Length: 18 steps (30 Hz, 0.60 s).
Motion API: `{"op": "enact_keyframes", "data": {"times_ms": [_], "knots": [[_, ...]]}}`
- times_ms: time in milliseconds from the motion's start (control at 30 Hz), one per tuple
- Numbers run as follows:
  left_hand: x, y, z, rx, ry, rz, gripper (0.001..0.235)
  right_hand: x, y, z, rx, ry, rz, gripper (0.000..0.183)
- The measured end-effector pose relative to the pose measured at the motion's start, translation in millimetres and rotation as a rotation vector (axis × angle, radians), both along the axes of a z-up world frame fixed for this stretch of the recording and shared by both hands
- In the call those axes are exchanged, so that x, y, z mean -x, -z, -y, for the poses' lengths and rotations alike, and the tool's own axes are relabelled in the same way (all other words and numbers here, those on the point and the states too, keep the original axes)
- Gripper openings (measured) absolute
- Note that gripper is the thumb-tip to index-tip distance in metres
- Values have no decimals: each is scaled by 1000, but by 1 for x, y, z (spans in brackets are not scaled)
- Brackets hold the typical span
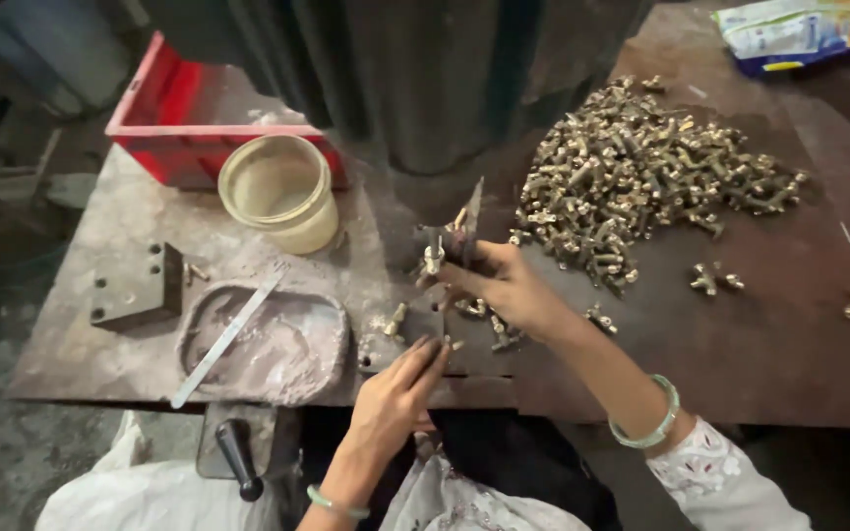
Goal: Picking up brass T-junction fittings from a pile and placing them under a drilling/tapping machine for processing.
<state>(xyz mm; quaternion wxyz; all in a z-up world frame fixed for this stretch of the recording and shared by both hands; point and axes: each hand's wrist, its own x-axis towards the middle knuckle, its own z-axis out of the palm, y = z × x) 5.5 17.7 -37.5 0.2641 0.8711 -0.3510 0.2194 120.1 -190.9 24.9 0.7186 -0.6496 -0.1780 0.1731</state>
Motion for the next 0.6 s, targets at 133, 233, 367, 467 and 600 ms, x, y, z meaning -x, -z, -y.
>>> {"op": "enact_keyframes", "data": {"times_ms": [133,233,367,467,600], "knots": [[13,-25,12,135,-164,-174,65,3,22,3,142,76,229,20],[7,-42,11,151,-230,-171,66,5,-4,-1,18,32,-60,25],[-15,-21,25,-76,-401,-320,49,9,0,-4,36,28,-18,26],[-36,7,66,-155,-371,-69,31,3,6,0,3,62,-5,27],[-47,51,95,-508,-327,6,22,8,31,-3,17,165,12,23]]}}
